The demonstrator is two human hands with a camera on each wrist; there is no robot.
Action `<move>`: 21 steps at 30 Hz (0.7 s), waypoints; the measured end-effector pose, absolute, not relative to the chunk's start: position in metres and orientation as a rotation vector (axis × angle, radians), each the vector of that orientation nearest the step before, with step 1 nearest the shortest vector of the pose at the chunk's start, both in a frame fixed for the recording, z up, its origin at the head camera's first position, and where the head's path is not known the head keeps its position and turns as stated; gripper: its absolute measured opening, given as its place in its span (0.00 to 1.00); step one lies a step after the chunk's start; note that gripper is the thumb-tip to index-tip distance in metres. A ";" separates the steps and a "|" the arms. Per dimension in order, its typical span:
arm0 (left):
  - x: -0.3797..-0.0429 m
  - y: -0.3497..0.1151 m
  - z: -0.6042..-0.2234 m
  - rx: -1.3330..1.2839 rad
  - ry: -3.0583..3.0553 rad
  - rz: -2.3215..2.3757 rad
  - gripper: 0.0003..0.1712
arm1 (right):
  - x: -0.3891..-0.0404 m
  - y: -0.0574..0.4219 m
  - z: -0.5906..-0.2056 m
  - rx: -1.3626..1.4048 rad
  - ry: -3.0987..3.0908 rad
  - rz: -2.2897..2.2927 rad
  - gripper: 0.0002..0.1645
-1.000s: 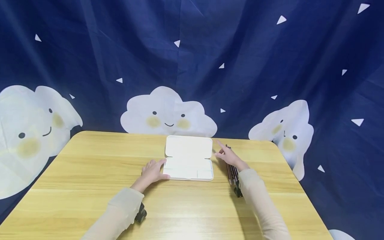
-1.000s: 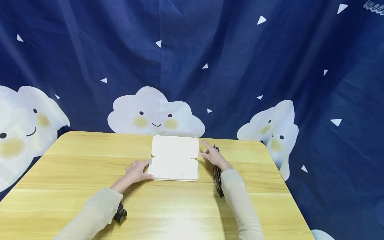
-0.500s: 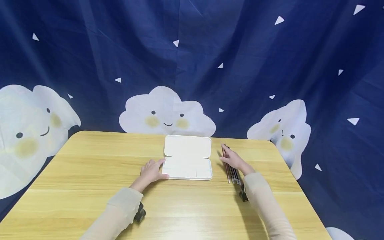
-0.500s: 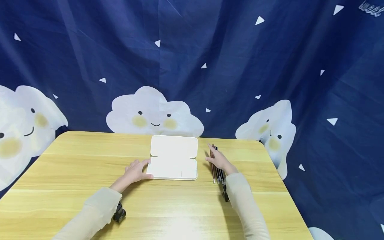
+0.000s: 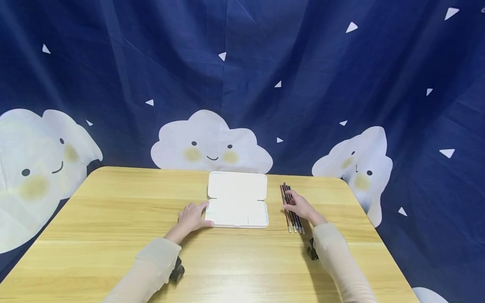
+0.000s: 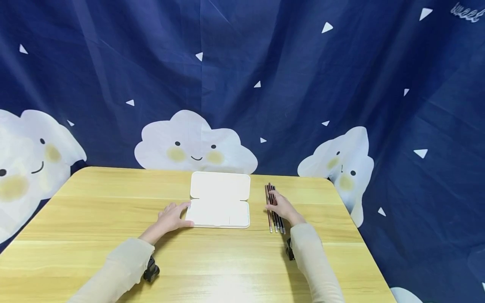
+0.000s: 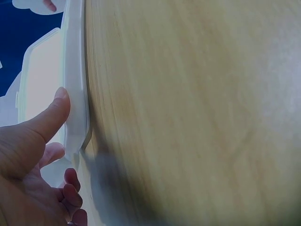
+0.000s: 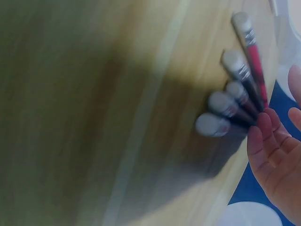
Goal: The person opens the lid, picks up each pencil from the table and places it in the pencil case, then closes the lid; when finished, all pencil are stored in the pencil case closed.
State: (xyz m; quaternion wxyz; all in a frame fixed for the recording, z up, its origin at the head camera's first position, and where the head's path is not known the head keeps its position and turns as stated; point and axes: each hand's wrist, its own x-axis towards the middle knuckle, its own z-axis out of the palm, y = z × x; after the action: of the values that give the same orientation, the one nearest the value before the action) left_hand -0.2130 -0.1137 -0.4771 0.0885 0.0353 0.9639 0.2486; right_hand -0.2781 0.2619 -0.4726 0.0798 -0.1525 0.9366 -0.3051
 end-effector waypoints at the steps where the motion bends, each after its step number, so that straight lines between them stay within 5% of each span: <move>1: -0.213 -0.114 -0.477 0.105 2.870 0.737 0.45 | -0.278 0.264 -0.473 -0.452 2.803 -0.911 0.35; 21: -0.213 -0.114 -0.479 0.101 2.868 0.760 0.45 | -0.276 0.290 -0.479 -0.339 2.820 -0.961 0.32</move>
State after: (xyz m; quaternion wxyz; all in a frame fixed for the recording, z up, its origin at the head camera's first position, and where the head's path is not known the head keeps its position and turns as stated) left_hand -0.2133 -0.1140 -0.4792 0.0860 0.0337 0.9625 0.2552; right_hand -0.2760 0.2896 -0.4791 0.0714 -0.1128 0.9381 -0.3196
